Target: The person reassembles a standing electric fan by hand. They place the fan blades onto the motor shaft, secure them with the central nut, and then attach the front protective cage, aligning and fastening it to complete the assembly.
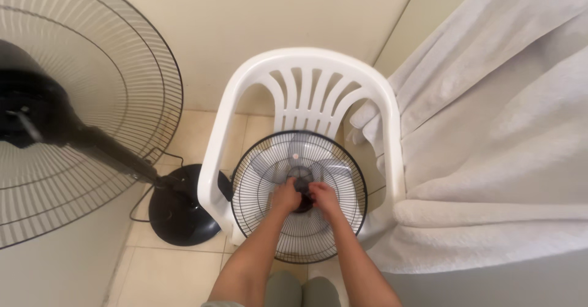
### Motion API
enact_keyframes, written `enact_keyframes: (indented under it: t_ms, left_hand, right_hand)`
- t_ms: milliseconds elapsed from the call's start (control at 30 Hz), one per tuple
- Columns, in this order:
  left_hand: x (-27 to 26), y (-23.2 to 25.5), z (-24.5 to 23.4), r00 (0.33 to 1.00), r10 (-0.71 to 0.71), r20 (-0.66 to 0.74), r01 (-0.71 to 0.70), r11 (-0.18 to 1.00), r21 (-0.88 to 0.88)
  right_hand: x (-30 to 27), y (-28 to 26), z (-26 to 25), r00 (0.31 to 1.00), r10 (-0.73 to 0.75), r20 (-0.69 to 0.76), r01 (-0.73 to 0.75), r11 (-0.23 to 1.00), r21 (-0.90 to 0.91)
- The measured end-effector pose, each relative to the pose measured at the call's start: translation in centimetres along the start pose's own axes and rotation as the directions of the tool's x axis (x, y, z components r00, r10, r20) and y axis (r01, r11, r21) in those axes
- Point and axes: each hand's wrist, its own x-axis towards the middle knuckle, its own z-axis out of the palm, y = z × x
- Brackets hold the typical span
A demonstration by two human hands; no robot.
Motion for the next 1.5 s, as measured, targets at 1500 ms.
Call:
enact_keyframes:
  t_ms: [1500]
  left_hand:
    - [-30.4, 26.2, -34.4, 0.394, 0.740, -0.544, -0.806, 0.563, 0.182]
  right_hand:
    - [-18.8, -19.1, 4.3, 0.742, -0.587, 0.324, 0.139, 0.607, 0.782]
